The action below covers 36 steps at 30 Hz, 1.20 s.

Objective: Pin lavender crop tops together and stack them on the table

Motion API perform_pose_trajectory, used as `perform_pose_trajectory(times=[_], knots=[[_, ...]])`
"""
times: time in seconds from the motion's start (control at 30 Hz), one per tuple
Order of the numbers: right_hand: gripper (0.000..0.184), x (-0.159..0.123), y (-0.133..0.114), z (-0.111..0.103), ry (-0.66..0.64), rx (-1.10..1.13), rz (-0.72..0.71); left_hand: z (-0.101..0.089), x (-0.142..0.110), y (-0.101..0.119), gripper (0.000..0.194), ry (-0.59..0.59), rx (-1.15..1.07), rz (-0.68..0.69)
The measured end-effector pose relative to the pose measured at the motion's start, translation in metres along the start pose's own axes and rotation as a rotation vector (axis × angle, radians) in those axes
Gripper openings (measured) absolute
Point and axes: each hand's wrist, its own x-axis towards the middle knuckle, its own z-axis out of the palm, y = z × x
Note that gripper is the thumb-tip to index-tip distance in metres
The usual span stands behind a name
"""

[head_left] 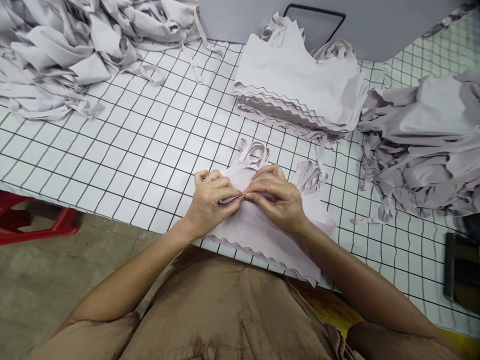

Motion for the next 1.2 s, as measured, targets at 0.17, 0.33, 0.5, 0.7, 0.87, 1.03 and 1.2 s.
perform_pose_trajectory(times=[0.17,0.33,0.5,0.7,0.87,1.03,1.2], knots=[[0.007,0.0003,-0.0001,0.0001,-0.025,-0.019,0.013,0.0003,0.0003,0.0001,0.015,-0.010,0.011,-0.006],[0.011,0.0005,-0.0003,-0.0003,-0.039,-0.038,-0.006,-0.0004,0.0002,0.0006,0.015,-0.006,0.017,0.004],[0.008,0.0003,-0.0001,-0.0001,-0.008,-0.026,-0.031,0.0002,0.0002,-0.0001,0.015,0.005,-0.005,0.004],[0.009,0.0002,-0.0002,0.0001,-0.030,-0.041,-0.011,0.0011,0.0000,-0.0007,0.015,0.002,-0.003,0.001],[0.011,0.0002,0.0001,0.0002,-0.027,-0.032,-0.034,0.0008,-0.0002,-0.0005,0.014,0.010,-0.008,0.009],[0.013,-0.0003,0.0000,0.0002,-0.035,-0.047,-0.024,0.0007,-0.0002,-0.0006,0.015,-0.006,0.002,-0.007],[0.012,-0.0007,-0.0006,0.0004,-0.034,-0.085,-0.056,0.0007,-0.0006,-0.0010,0.016,-0.004,-0.005,0.005]])
